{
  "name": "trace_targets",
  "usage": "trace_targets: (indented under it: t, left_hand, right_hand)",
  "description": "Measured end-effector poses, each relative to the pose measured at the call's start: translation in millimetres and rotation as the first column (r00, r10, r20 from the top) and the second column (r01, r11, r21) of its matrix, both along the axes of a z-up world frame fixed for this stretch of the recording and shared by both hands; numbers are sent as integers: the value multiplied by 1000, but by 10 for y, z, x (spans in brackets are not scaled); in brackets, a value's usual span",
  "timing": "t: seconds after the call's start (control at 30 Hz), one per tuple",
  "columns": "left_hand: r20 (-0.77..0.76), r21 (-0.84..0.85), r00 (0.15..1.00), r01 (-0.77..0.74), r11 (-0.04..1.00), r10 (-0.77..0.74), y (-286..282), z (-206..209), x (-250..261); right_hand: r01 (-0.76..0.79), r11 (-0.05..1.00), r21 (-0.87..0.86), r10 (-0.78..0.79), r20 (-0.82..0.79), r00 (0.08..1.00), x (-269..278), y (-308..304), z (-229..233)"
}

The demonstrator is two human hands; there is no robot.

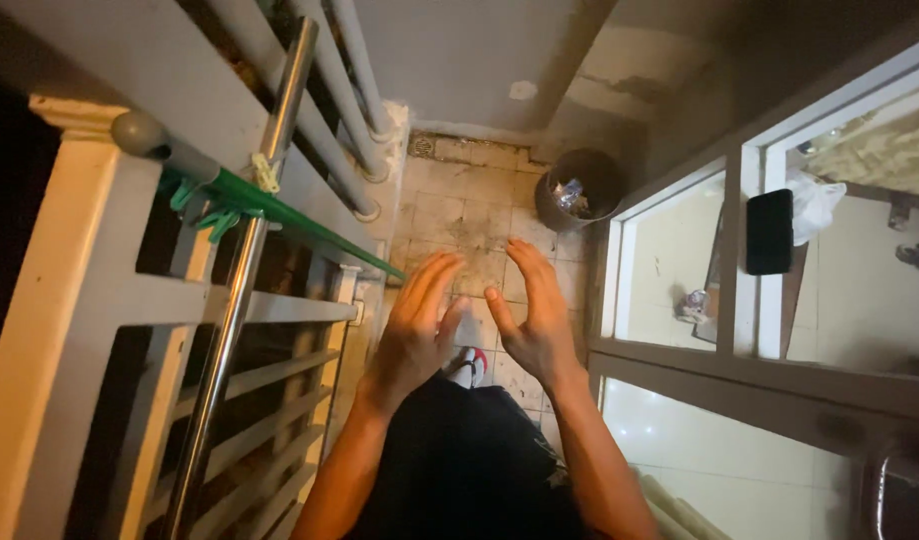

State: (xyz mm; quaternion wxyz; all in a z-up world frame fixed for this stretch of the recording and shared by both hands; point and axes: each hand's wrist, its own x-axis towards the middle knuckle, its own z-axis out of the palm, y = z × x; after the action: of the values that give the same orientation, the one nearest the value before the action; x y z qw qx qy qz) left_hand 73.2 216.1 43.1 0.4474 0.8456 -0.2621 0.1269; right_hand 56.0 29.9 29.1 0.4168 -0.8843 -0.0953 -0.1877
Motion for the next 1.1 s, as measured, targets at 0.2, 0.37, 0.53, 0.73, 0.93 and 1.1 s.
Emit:
trace_targets:
  t: [0.2, 0.37, 0.53, 0.73, 0.93, 1.1]
  left_hand:
    - [24, 5, 995, -95, 995, 95, 217, 38, -51]
    - [39, -3, 988, -150, 989, 150, 483, 90, -35]
    - [19, 0, 969, -247, 969, 247, 790, 102, 16]
    - [35, -66, 939, -340, 938, 342, 1092, 114, 60]
    - [-71, -42, 903, -427, 903, 424, 1307, 110, 147]
    - [-78, -57, 886, -463, 885, 458, 1391, 28, 239]
  right_hand:
    - [-79, 996, 51, 79, -12, 997, 99, 227, 53]
    - [-145, 987, 70, 147, -17, 989, 212, 492, 135]
    - [-205, 978, 48, 205, 0, 979, 389, 802, 126]
    - [-301, 952, 59, 299, 43, 953, 579, 1149, 76]
    - [-366, 930, 45, 364, 44, 930, 778, 1458, -37]
    - [-376, 920, 110, 378, 6, 926, 926, 1658, -126]
